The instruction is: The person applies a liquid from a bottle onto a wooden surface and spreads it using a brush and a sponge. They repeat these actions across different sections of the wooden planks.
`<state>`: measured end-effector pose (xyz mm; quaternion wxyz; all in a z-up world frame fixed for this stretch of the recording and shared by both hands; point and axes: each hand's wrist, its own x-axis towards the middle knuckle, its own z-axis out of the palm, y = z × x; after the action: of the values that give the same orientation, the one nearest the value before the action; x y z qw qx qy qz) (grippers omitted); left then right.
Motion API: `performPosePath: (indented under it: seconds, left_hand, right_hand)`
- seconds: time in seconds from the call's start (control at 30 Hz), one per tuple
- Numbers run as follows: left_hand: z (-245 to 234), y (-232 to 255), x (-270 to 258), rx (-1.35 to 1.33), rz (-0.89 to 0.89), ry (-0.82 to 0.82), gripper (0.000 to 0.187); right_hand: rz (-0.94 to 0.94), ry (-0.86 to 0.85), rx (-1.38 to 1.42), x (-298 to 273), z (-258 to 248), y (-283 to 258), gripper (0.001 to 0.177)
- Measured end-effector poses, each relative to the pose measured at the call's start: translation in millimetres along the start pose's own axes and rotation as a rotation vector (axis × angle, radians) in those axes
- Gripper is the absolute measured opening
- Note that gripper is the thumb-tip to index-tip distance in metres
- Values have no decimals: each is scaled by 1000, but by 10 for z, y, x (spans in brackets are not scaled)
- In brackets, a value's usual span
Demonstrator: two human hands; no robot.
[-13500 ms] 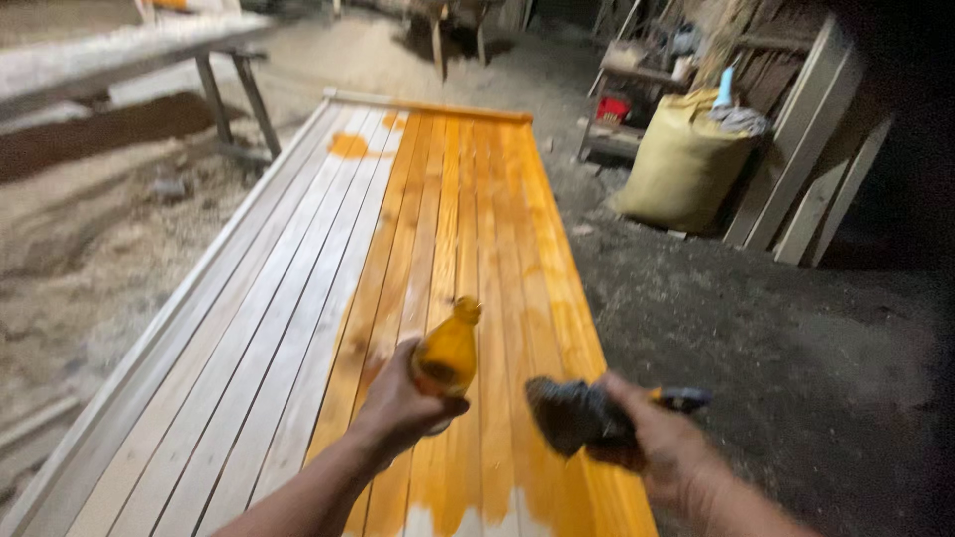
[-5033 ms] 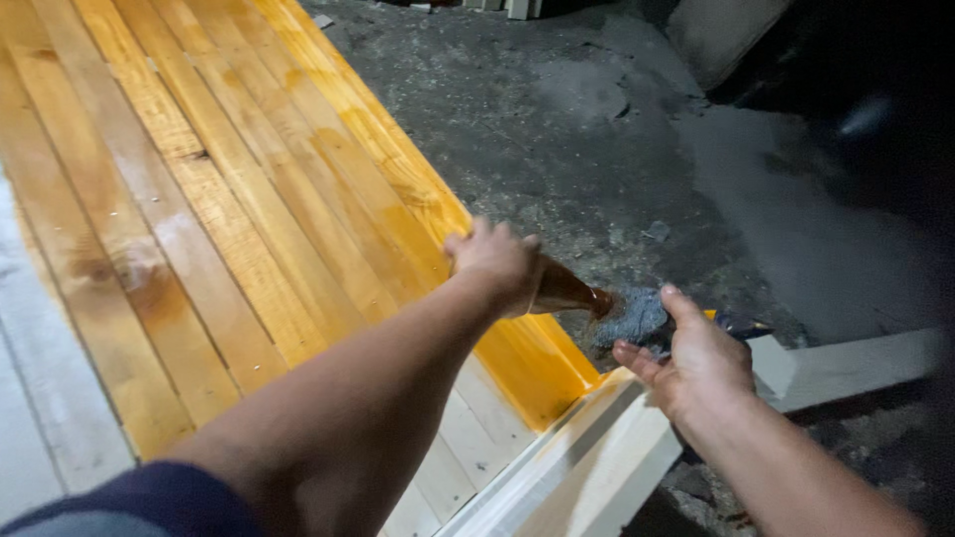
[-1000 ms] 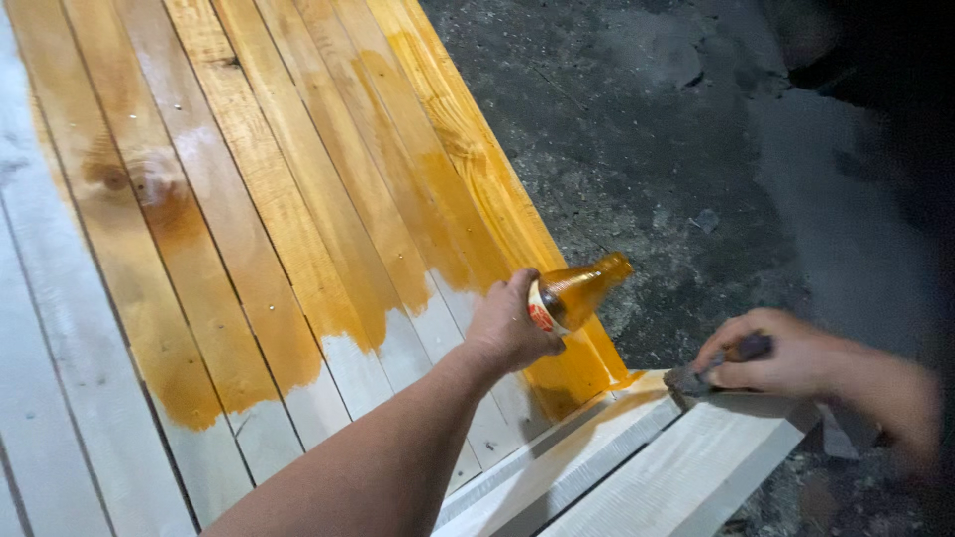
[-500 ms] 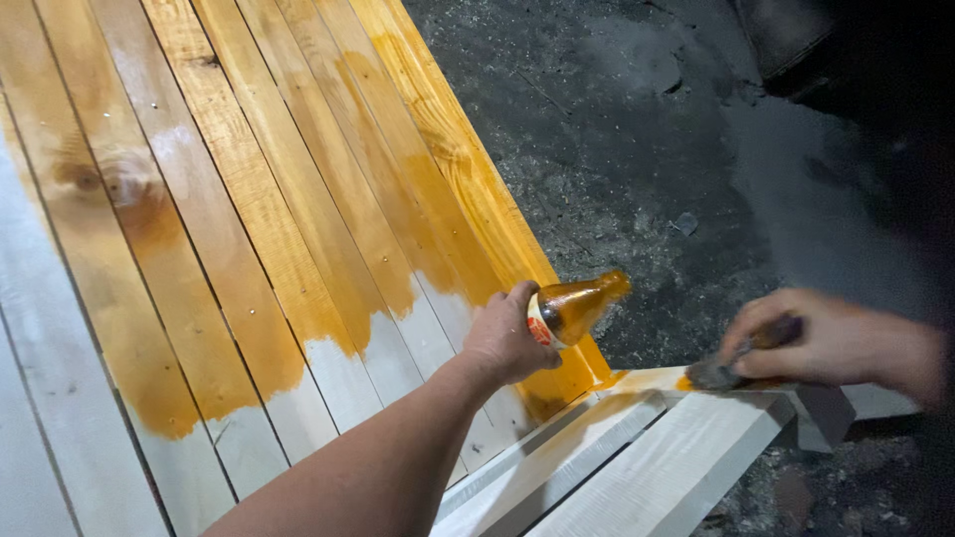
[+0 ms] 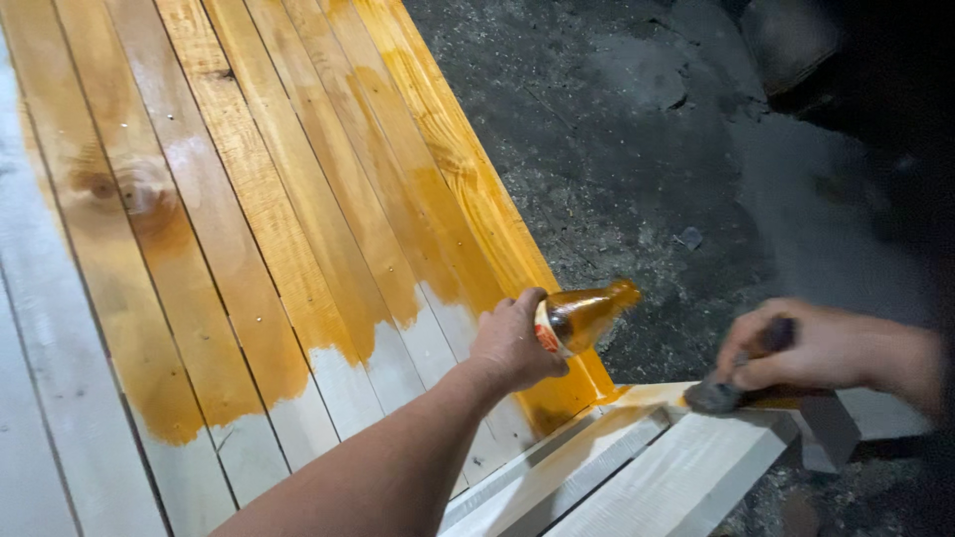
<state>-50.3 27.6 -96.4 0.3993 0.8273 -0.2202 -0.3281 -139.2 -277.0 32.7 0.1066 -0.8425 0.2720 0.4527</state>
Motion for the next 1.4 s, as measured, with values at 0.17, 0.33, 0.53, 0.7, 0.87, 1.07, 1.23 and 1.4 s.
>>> performPosePath:
  seconds: [0.17, 0.33, 0.53, 0.7, 0.87, 1.07, 1.23, 1.4]
  left_hand:
    - [-35, -126, -64, -4, 4, 19, 99]
    - [-97, -177, -66, -5, -69, 2, 98]
    - [-85, -177, -47, -7, -34, 9, 103]
    - [-224, -228, -118, 15, -48, 63, 100]
    - [-300, -44, -78, 81, -33, 41, 99]
    - [-378, 304, -19, 257, -78, 0, 80]
    - [-403, 468, 14, 447, 21, 25, 63]
    - [-464, 668, 0, 684, 96, 37, 72]
  right_hand:
    - [-55, -234, -64, 63, -276, 58, 29]
    - [-65, -277, 273, 155, -282, 335, 32]
    - [83, 20, -52, 226, 295, -203, 23]
    - [-186, 20, -39, 132, 22, 240, 29]
    - [161, 448, 936, -8, 168, 10, 42]
    - [116, 735, 1856, -423, 546, -690, 48]
    - [117, 751, 1888, -503, 733, -909, 44]
    - [226, 725, 2060, -471, 794, -1105, 57]
